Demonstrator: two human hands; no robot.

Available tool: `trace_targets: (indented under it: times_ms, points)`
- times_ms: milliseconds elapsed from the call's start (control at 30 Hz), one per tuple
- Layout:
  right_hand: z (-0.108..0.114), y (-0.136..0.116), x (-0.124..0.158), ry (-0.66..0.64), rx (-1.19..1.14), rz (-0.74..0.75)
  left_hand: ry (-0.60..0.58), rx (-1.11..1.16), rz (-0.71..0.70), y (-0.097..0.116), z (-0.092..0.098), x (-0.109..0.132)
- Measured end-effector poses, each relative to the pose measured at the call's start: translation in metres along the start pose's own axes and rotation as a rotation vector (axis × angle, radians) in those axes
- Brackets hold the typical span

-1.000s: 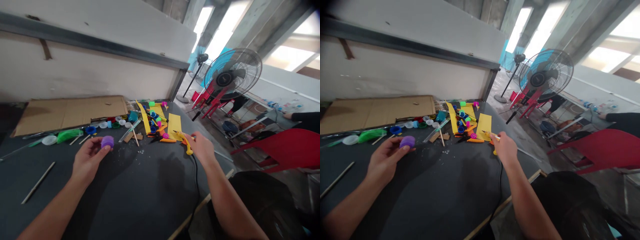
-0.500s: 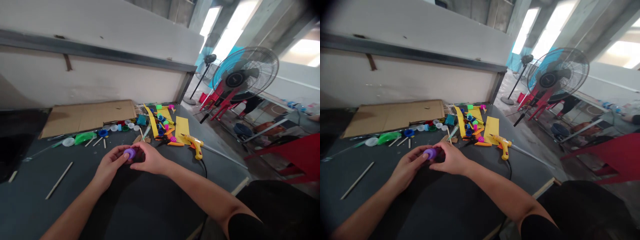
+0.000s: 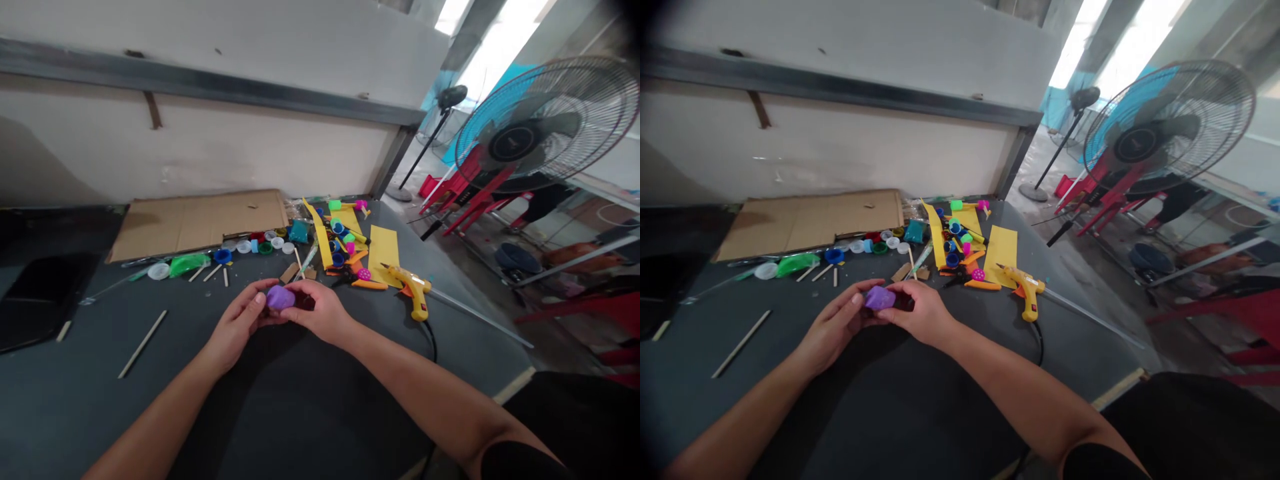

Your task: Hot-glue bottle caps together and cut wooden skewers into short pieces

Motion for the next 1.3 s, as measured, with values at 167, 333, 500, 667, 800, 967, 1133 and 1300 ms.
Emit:
trace_targets:
  times_ms: [167,333,500,667,800,967,1133,1300]
  points:
    - [0.004,0.007,-0.001,0.001,-0.222,-0.082,0.028,-0.102,-0.019,-0.002,0.004,-0.002]
    - [0.016,0.015,-0.005,0.089,-0.454,-0.157,0.155,-0.482,-0.095,0.011,0.015,-0.004]
    - [0.023,0.016,-0.006,0.156,-0.518,-0.175,0.395,-0.683,-0.205,0.031,0.036,-0.001]
    - [0.017,0.019,-0.004,0.141,-0.502,-0.233,0.452,-0.779,-0.238,0.034,0.04,0.003]
    - [0.015,0.021,-0.003,0.152,-0.499,-0.238,0.472,-0.892,-0.279,0.034,0.036,0.009]
    - [0.016,0.025,-0.003,0.163,-0.471,-0.222,0.477,-0.914,-0.294,0.034,0.038,0.008]
    - [0.011,0.027,-0.002,0.139,-0.443,-0.198,0.406,-0.678,-0.271,0.025,0.038,-0.001]
    - [0.008,0.022,-0.001,0.132,-0.473,-0.22,0.329,-0.722,-0.243,0.021,0.025,0.0]
Point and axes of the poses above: each hand's wrist, its own x-axis away from the middle knuckle, its own z-axis out of the back of the hand, y = z × x, the point moved 6 cm from there along -x, towards the middle knuckle, and after that the axes turned 1 degree about x, right-handed, at the moved point
